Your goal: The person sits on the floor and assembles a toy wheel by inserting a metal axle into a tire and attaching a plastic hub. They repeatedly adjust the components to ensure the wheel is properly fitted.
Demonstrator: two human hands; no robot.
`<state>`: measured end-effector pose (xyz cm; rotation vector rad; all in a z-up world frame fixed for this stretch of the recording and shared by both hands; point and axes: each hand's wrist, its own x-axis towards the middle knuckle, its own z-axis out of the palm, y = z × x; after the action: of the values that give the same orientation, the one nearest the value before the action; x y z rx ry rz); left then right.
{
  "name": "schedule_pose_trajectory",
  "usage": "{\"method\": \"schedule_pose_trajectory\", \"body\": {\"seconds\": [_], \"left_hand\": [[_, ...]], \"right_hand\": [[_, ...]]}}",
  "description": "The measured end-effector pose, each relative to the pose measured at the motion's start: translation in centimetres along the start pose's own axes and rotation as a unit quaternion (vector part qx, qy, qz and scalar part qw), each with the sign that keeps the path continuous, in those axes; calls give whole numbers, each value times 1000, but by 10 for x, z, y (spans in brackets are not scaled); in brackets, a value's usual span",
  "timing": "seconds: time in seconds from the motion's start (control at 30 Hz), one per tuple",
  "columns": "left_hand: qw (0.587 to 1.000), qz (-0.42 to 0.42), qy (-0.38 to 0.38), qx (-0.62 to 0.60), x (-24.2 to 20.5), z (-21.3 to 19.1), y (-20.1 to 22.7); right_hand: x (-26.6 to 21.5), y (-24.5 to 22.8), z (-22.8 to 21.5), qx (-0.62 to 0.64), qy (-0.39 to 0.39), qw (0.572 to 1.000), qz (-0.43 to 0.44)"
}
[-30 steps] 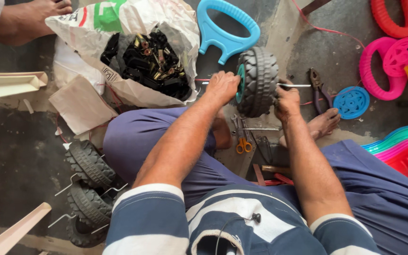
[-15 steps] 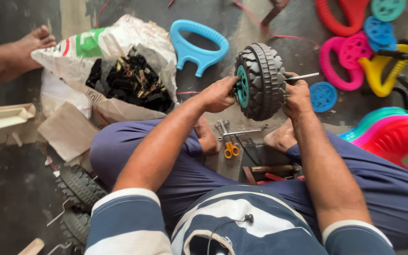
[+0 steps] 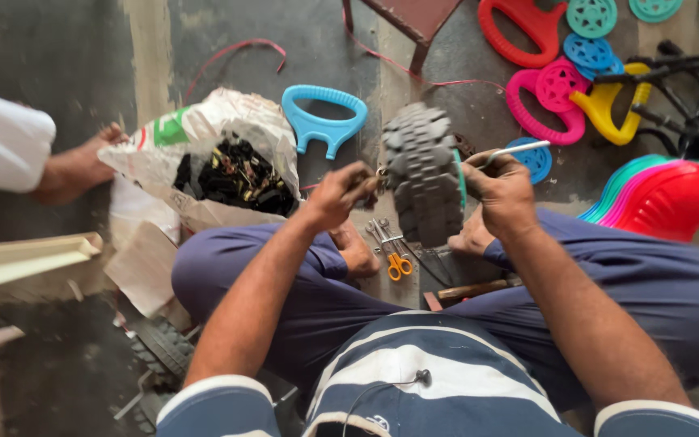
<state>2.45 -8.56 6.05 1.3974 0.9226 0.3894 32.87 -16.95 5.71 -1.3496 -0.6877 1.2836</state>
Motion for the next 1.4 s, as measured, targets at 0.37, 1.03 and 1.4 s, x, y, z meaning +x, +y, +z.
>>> {"method": "schedule_pose_trajectory", "body": {"seconds": [0.37,1.03,1.4], "left_hand": [[993,16,0,-118,-25,7,-22],[983,-21,34,-177,-11,7,-56],[984,-28,56,-167,-14,9,-55]], "right_hand": [[-19,-20,22,18,-51,998,12],[-27,-36,34,-16,-104,994,-29],[-30,-46,31,-57,-167,978,-113]]}}
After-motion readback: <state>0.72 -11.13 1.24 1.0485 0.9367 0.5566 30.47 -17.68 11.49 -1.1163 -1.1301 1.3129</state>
